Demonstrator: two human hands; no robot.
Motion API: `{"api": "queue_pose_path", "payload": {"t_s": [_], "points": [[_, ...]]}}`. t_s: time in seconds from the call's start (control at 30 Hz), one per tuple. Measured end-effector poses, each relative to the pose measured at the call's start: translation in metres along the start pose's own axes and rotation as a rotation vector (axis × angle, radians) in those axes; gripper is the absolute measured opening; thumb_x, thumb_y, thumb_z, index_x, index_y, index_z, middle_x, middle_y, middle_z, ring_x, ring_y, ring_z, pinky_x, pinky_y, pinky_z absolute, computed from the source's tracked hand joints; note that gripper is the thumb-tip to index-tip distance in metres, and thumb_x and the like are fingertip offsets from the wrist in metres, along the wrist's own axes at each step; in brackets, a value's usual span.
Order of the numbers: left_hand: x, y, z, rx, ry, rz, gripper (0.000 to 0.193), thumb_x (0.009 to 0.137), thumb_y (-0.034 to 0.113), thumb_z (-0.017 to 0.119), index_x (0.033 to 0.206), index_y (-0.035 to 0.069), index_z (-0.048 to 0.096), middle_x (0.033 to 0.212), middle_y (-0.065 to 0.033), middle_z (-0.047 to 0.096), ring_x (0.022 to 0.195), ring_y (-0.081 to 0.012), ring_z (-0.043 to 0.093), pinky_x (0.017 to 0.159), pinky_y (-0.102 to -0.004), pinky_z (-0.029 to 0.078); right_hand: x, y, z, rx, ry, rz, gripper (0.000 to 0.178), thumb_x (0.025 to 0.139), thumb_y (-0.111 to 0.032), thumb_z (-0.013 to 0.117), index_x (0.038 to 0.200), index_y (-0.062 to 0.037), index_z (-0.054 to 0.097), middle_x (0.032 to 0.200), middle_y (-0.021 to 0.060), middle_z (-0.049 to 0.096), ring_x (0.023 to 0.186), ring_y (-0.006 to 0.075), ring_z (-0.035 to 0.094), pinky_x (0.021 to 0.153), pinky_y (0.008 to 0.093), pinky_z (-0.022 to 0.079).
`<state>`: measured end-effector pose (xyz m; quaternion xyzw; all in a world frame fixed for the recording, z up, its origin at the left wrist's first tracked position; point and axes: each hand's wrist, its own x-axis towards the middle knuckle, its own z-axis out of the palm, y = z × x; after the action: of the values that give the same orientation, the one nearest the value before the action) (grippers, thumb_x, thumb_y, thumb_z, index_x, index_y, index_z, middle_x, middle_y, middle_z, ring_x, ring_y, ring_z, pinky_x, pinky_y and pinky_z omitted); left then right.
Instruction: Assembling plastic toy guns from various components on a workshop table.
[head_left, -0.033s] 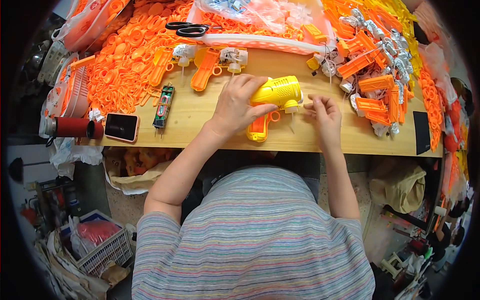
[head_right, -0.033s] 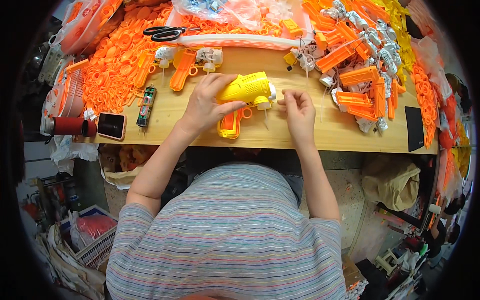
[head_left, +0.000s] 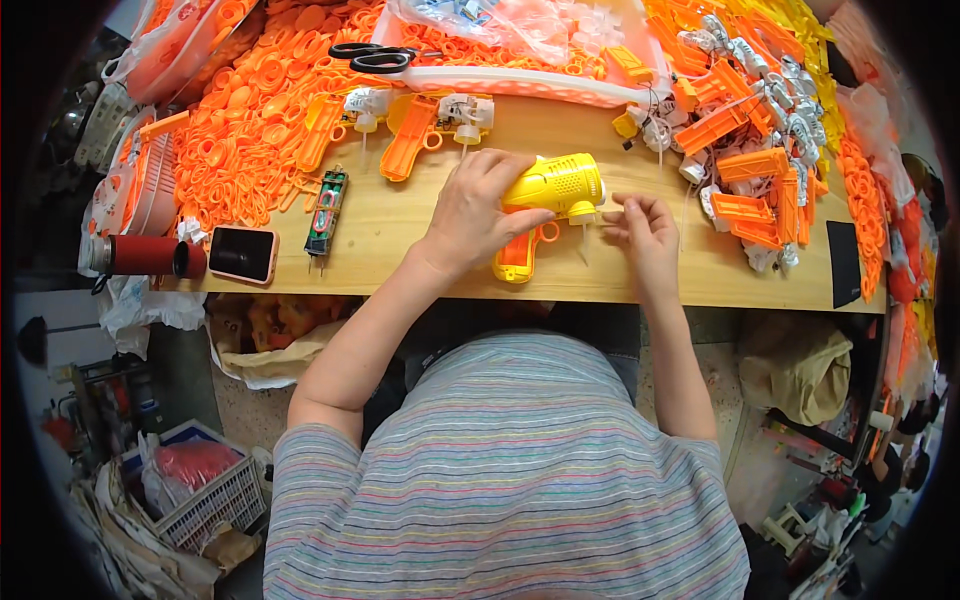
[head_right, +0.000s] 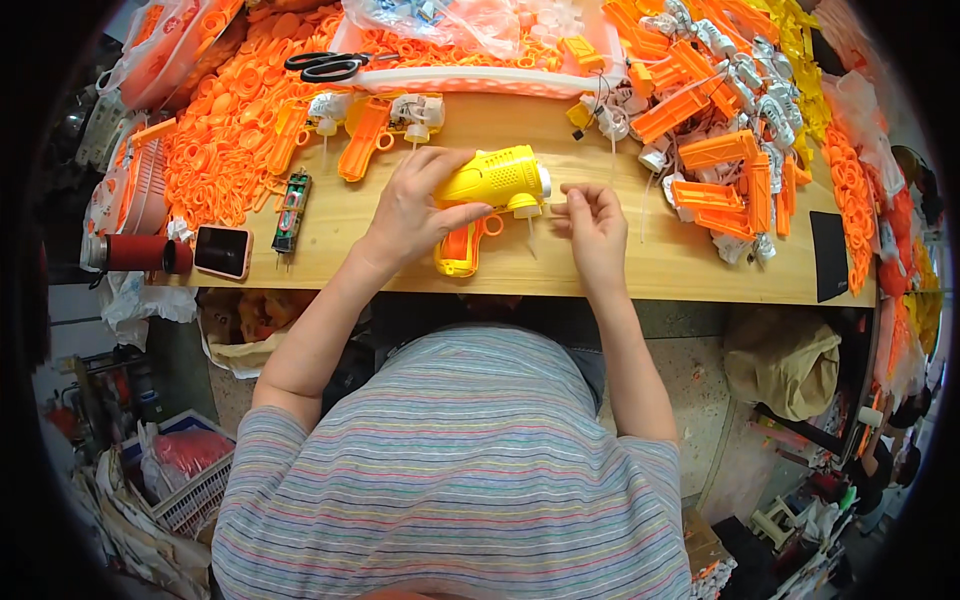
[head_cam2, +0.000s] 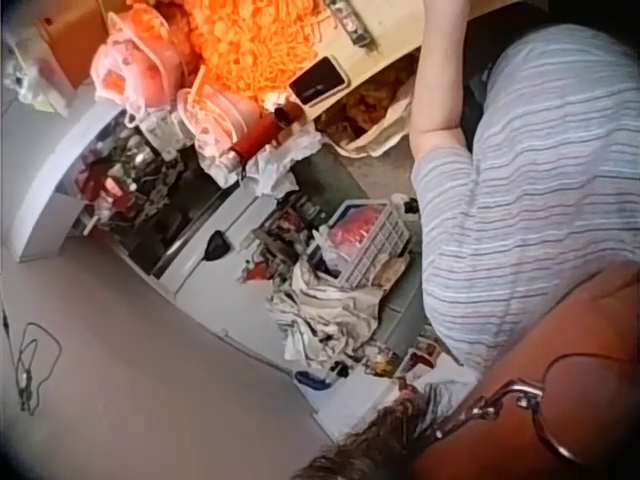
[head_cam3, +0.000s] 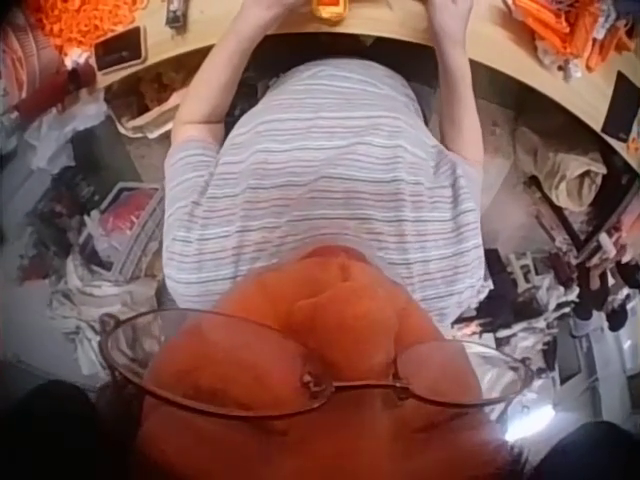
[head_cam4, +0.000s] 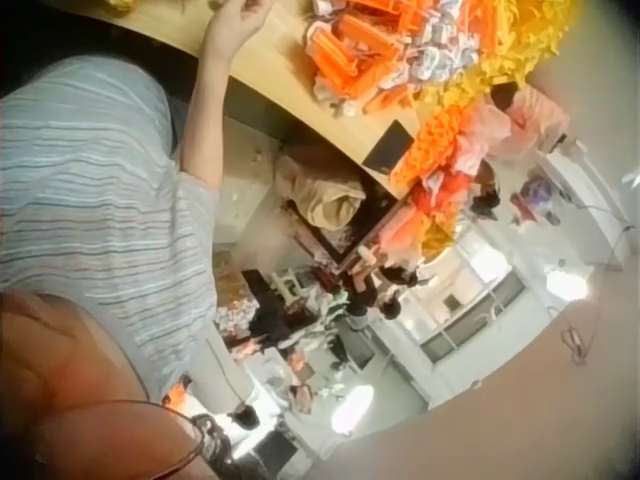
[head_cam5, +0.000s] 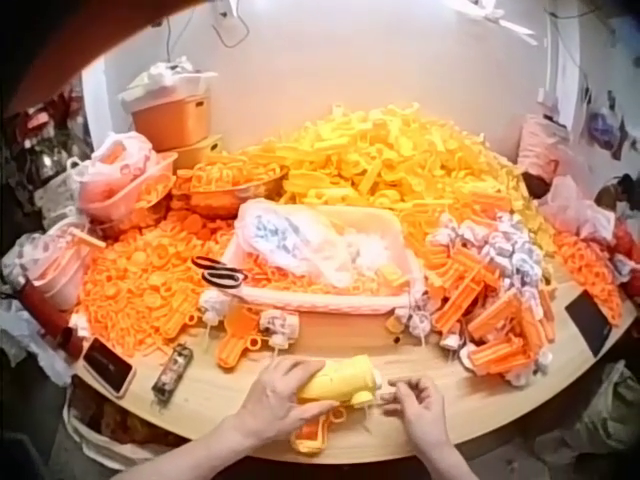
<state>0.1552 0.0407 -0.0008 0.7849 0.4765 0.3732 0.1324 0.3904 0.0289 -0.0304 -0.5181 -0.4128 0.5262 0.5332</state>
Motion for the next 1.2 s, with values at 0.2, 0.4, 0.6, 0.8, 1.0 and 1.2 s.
{"api": "queue_pose_path", "payload": {"t_s": [0.2,0.4,0.6,0.8,1.0,1.2], "points": [[0.0,0.005,0.009,-0.003,-0.052,-0.016,0.056,0.067,0.03,0.08,0.112,0.003,0.061,0.104,-0.0159,0.058,0.098,-0.0311,0.057,0.087,-0.0398,0.047,-0.011,0.005,0.005,0.058,-0.001,0.048,0.021,0.098,-0.015,0.049,0.111,0.0019,0.052,0.107,0.0111,0.061,0.087,0.017,0.065,0.077,0.0284,0.055],[0.003,0.007,0.01,-0.039,-0.079,-0.041,0.057,0.067,0.028,0.08,0.113,0.002,0.059,0.105,-0.0176,0.058,0.097,-0.0327,0.058,0.085,-0.0396,0.049,-0.011,0.005,0.009,0.085,-0.053,0.098,0.022,0.098,-0.015,0.049,0.112,0.0029,0.051,0.109,0.0142,0.061,0.094,0.0199,0.066,0.081,0.0307,0.055],[0.004,0.007,0.01,-0.034,-0.09,-0.05,0.057,0.067,0.027,0.08,0.113,0.002,0.059,0.105,-0.0175,0.058,0.097,-0.032,0.059,0.085,-0.04,0.049,-0.011,0.005,0.011,0.104,-0.053,0.111,0.023,0.098,-0.015,0.049,0.112,0.0028,0.051,0.109,0.0145,0.061,0.095,0.0214,0.066,0.081,0.0312,0.055],[0.003,0.027,0.009,0.115,-0.158,-0.159,0.057,0.069,0.025,0.079,0.118,0.007,0.057,0.107,-0.0153,0.057,0.099,-0.0314,0.058,0.085,-0.0407,0.05,-0.008,0.006,0.014,0.173,-0.016,0.189,0.022,0.098,-0.014,0.05,0.112,0.002,0.05,0.108,0.0139,0.061,0.093,0.0208,0.066,0.081,0.0312,0.055],[-0.002,0.021,0.012,0.004,-0.1,-0.107,0.058,0.068,0.02,0.079,0.119,0.005,0.056,0.111,-0.0166,0.055,0.105,-0.0334,0.054,0.09,-0.0407,0.047,-0.005,-0.011,0.019,0.302,0.025,0.252,0.03,0.093,-0.023,0.06,0.111,-0.001,0.049,0.098,0.0106,0.061,0.085,0.0162,0.065,0.071,0.0278,0.055],[-0.012,0.041,0.007,-0.037,0.076,0.131,0.062,0.064,0.013,0.081,0.12,0.004,0.057,0.113,-0.0179,0.055,0.106,-0.0355,0.054,0.091,-0.0411,0.047,-0.01,-0.02,0.026,0.038,-0.166,0.103,0.044,0.089,-0.026,0.066,0.119,-0.0007,0.047,0.105,0.008,0.058,0.085,0.0121,0.059,0.073,0.0268,0.051]]}}
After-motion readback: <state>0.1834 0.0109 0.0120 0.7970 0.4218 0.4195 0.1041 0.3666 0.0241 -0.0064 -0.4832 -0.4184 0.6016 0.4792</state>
